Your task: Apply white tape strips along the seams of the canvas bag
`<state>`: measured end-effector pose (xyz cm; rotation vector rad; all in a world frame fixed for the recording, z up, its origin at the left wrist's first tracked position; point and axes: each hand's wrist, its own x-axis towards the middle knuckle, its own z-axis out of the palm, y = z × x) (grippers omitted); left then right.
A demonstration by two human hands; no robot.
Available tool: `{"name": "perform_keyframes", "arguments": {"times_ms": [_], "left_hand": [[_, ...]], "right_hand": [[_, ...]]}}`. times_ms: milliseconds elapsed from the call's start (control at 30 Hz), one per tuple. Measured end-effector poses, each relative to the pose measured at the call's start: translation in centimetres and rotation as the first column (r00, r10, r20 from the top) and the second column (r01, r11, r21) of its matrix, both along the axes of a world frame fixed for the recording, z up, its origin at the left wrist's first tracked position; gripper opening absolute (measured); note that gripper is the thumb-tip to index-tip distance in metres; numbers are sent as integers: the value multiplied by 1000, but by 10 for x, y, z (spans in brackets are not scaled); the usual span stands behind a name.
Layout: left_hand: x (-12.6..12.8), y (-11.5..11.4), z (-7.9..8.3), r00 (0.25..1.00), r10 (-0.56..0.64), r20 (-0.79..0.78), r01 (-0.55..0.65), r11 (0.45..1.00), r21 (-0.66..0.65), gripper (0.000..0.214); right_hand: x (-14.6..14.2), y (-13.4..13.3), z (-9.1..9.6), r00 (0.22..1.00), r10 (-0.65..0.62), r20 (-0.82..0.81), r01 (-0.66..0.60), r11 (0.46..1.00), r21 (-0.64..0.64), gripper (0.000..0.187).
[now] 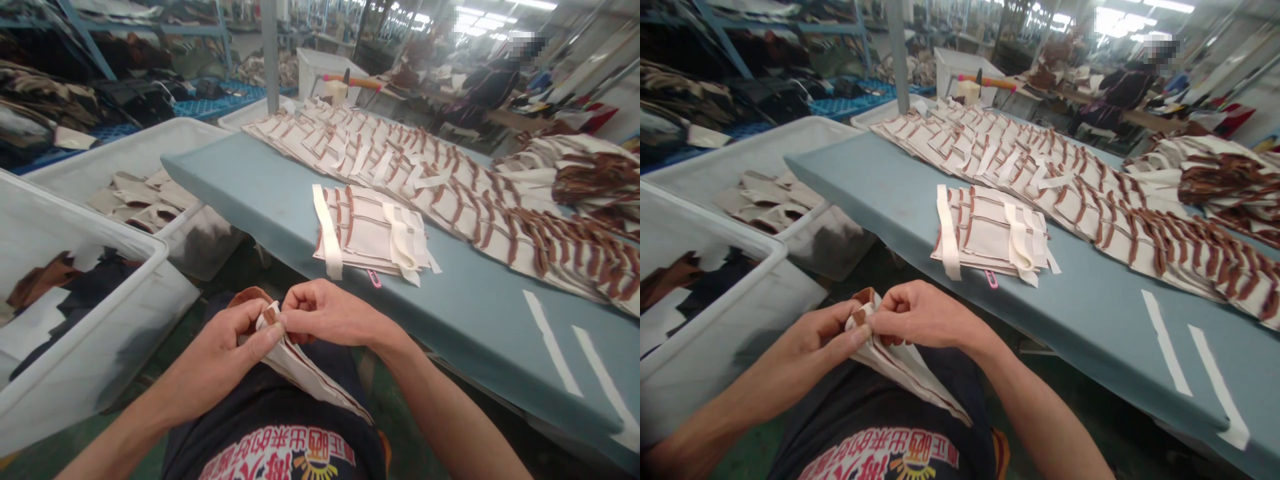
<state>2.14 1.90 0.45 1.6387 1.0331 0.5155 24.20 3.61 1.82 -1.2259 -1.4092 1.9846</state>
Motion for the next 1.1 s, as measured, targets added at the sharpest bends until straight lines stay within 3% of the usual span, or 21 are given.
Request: {"name": "perform_keyframes", "arguments": {"times_ms": [167,367,567,767,867,1000,1100], "left_hand": [[4,-2,-5,999,38,27,-37,999,-19,34],[10,-1,-2,998,57,-3,-57,998,-38,32],[9,1,-7,993,115,32,-109,982,-153,32],[8,-1,-9,972,169,164,-127,963,-238,22],[9,-3,-11,952,206,227,-128,940,-316,19],[8,-4,-11,911,256,322,-71,869,-489,20],[6,-3,-12,901,258,349,-51,862,-504,19]], "right_hand": [[1,1,-8,1000,6,-12,-6,1000,-29,48],[-1,2,-8,999,5,45,-4,1000,-29,49],[-5,-4,-13,994,-52,99,41,993,111,47],[-7,-5,-19,999,-27,-18,28,997,77,60],[-7,-3,-19,999,-39,-34,42,996,84,62],[-6,-3,-19,999,-26,-48,29,996,79,64],[-5,-3,-20,998,-22,-57,26,998,62,66]]}}
